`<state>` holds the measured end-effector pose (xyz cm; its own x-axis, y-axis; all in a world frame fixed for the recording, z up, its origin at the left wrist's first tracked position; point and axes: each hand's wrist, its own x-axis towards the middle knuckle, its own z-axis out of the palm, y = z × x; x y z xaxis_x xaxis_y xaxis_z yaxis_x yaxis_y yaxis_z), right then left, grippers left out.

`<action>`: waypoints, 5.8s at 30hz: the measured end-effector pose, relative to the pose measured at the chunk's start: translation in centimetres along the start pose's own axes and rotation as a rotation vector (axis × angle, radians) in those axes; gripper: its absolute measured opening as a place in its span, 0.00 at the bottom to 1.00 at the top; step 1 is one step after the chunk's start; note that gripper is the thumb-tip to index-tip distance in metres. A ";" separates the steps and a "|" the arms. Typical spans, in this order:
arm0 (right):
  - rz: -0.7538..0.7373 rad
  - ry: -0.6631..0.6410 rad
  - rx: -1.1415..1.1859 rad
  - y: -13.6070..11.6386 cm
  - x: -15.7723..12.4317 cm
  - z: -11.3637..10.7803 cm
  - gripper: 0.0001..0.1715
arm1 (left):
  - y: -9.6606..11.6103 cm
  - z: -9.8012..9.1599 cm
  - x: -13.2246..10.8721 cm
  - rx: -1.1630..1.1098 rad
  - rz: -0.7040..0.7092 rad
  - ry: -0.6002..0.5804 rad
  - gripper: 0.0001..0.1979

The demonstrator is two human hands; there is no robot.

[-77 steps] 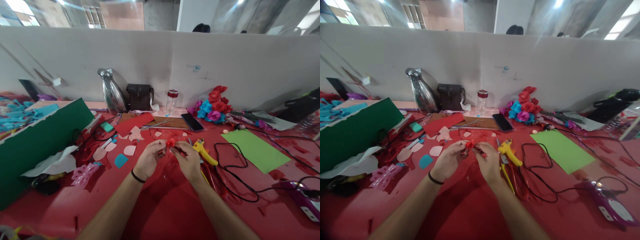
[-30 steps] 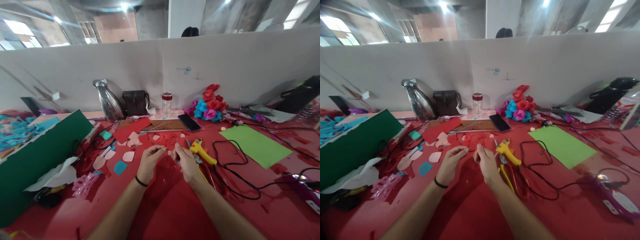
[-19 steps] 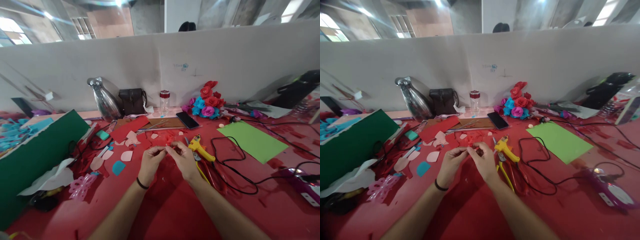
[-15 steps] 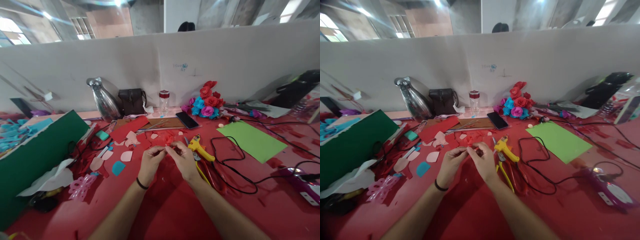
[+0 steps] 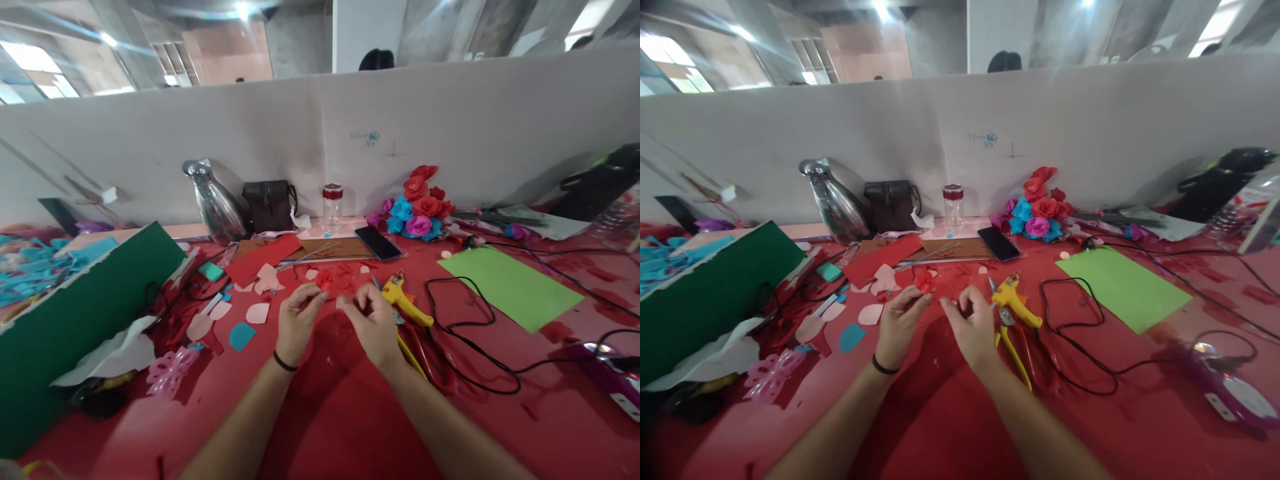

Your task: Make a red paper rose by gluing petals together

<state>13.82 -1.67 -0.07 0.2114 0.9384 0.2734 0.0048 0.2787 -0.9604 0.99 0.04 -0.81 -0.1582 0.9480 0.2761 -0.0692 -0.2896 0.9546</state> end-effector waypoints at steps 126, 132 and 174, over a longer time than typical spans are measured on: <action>0.041 -0.344 -0.248 1.6 -1.2 1.0 0.09 | 1.4 -0.6 0.3 -0.504 -0.461 -0.092 0.15; 0.126 -0.399 -0.081 1.2 -1.0 1.0 0.12 | 1.5 -0.9 0.6 -0.497 -0.494 -0.095 0.13; -0.107 -0.286 -0.327 1.4 -1.7 1.1 0.13 | 1.6 -0.4 0.0 -0.550 -0.402 -0.086 0.12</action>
<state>12.38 -2.61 -1.85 -0.0854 0.9394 0.3320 0.3308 0.3411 -0.8799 0.47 -0.44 0.64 0.0619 0.9964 -0.0583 -0.6002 0.0838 0.7954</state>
